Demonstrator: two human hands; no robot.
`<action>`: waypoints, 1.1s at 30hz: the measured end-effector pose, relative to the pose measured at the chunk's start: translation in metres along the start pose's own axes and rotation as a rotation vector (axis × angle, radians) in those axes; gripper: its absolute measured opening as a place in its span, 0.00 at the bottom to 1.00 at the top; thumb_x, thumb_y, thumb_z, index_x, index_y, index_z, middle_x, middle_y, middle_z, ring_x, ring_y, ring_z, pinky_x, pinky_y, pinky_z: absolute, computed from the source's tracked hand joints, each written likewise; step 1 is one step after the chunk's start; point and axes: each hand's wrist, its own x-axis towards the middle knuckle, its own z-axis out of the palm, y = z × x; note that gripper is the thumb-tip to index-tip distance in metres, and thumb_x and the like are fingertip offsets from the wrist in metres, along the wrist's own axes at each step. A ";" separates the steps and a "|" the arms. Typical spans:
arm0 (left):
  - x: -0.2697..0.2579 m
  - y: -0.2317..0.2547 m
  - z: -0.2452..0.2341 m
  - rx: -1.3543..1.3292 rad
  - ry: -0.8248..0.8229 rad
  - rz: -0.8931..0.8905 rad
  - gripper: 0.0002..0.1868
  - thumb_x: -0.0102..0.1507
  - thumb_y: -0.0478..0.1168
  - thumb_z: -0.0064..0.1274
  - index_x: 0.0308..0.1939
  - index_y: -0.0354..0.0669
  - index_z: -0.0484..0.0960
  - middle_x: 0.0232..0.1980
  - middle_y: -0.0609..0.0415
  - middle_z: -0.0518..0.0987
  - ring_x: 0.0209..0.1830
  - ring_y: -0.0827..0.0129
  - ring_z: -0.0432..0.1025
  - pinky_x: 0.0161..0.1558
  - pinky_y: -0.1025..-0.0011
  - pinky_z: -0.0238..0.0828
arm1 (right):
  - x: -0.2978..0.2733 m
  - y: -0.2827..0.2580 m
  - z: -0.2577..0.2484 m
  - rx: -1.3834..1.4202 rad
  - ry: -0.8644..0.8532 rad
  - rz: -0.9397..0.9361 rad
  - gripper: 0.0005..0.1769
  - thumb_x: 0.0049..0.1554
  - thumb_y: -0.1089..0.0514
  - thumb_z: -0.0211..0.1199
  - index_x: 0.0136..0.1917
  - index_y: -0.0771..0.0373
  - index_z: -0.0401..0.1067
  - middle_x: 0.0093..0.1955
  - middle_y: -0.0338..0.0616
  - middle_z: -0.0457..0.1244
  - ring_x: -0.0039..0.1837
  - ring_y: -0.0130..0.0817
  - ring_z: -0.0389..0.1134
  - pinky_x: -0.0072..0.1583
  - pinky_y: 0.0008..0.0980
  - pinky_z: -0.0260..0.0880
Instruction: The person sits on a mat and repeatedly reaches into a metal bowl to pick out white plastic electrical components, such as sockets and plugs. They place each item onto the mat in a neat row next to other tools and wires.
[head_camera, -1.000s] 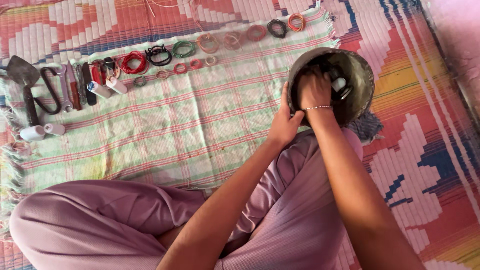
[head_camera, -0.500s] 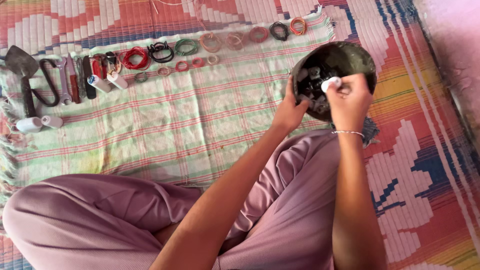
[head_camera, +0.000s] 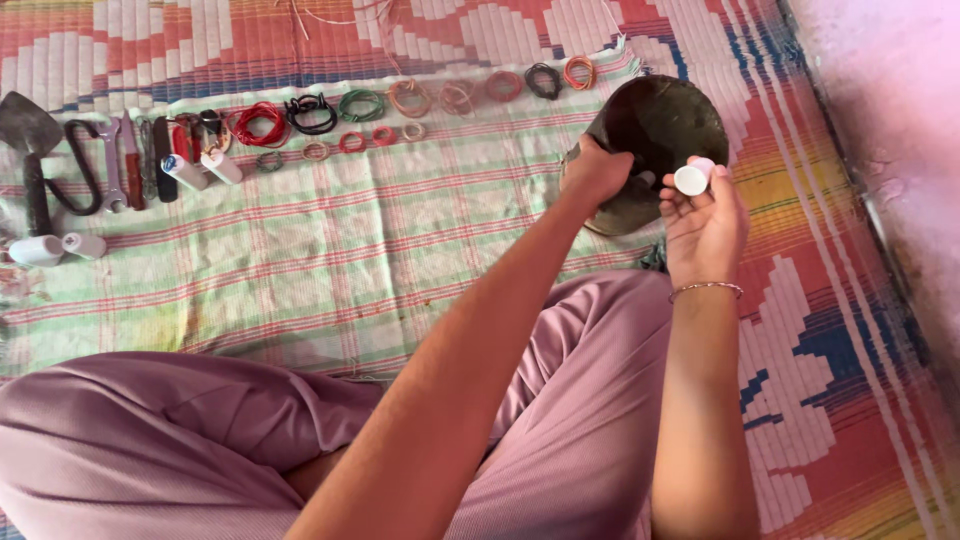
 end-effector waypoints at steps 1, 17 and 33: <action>-0.003 0.004 -0.003 -0.003 -0.023 -0.014 0.50 0.56 0.53 0.53 0.77 0.46 0.49 0.59 0.33 0.76 0.53 0.37 0.79 0.41 0.47 0.83 | -0.002 -0.002 0.003 0.013 -0.023 0.007 0.20 0.68 0.49 0.57 0.64 0.67 0.70 0.49 0.53 0.70 0.47 0.37 0.71 0.52 0.32 0.73; -0.015 -0.183 -0.264 -0.256 0.190 0.254 0.28 0.63 0.47 0.57 0.64 0.41 0.69 0.34 0.48 0.83 0.24 0.67 0.75 0.21 0.67 0.71 | -0.060 0.069 0.150 -0.145 -0.599 0.280 0.11 0.66 0.59 0.59 0.59 0.65 0.69 0.58 0.52 0.68 0.58 0.36 0.72 0.62 0.32 0.73; -0.185 -0.362 -0.599 -1.039 1.398 0.773 0.24 0.74 0.54 0.38 0.40 0.40 0.78 0.25 0.56 0.77 0.21 0.74 0.70 0.22 0.75 0.60 | -0.157 0.262 0.377 -0.377 -0.896 0.487 0.10 0.63 0.53 0.64 0.54 0.61 0.74 0.43 0.36 0.67 0.39 0.20 0.65 0.41 0.22 0.64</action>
